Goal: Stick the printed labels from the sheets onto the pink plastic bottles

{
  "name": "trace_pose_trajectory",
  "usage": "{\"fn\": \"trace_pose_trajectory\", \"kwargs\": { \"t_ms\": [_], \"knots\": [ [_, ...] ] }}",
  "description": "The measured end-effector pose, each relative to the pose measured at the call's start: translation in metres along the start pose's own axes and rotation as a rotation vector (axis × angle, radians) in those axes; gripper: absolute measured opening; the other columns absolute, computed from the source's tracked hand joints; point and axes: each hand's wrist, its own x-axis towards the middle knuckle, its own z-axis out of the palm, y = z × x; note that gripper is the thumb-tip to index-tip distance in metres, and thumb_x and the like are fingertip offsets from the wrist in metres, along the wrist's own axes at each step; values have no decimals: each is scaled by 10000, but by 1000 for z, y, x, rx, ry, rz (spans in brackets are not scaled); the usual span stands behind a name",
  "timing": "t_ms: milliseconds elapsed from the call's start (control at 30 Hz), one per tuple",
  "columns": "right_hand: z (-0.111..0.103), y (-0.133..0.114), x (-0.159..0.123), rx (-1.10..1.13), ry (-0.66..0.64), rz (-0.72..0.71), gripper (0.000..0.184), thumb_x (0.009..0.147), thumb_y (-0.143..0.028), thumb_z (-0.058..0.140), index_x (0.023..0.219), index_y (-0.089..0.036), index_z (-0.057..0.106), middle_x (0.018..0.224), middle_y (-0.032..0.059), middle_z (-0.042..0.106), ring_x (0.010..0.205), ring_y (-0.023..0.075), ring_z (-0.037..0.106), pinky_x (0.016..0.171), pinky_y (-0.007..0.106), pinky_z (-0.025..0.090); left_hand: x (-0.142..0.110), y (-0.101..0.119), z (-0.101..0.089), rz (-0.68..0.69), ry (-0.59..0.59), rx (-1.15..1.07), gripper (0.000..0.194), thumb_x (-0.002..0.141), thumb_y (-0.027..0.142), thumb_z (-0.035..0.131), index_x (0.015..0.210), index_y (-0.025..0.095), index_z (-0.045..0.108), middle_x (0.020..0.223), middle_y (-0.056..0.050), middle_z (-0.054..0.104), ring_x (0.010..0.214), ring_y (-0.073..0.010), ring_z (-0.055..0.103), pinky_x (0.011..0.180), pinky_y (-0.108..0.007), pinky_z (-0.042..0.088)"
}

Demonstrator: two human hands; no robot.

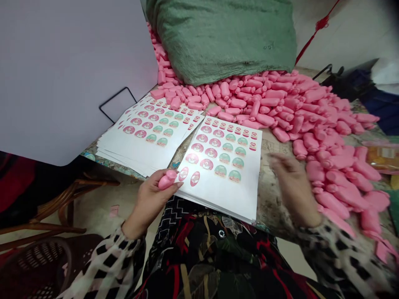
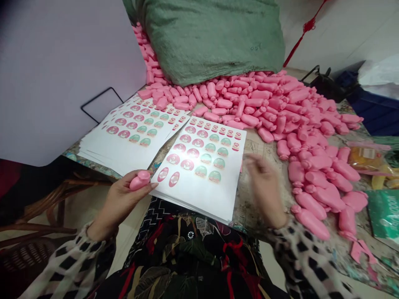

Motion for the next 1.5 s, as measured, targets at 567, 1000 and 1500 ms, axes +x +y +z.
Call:
{"fn": "trace_pose_trajectory", "kwargs": {
  "t_ms": [567, 1000, 1500],
  "knots": [
    [107, -61, -34, -679, -513, -372, 242, 950, -348, 354, 971, -236, 568, 930, 27, 557, 791, 148, 553, 579, 264, 309, -26, -15, 27, 433, -367, 929, 416, 895, 302, 461, 1310, 300, 480, 1488, -108, 305, 1209, -263, 495, 927, -425, 468],
    [107, -65, -37, -684, -547, -420, 239, 947, -319, 370, 946, -225, 590, 910, 45, 567, 797, 163, 551, 572, 278, 296, -32, -33, 29, 492, -360, 828, 565, 837, 173, 527, 1362, 339, 400, 1539, -145, 105, 1151, -311, 524, 864, -457, 491],
    [113, -58, -47, -415, -523, -270, 188, 919, -296, 434, 877, -207, 593, 880, 16, 581, 809, 134, 545, 667, 248, 351, -30, -51, 39, 557, -281, 965, 712, 773, 161, 566, 1399, 389, 315, 1548, -139, 61, 819, -184, 586, 695, -351, 489]
  ]
}}
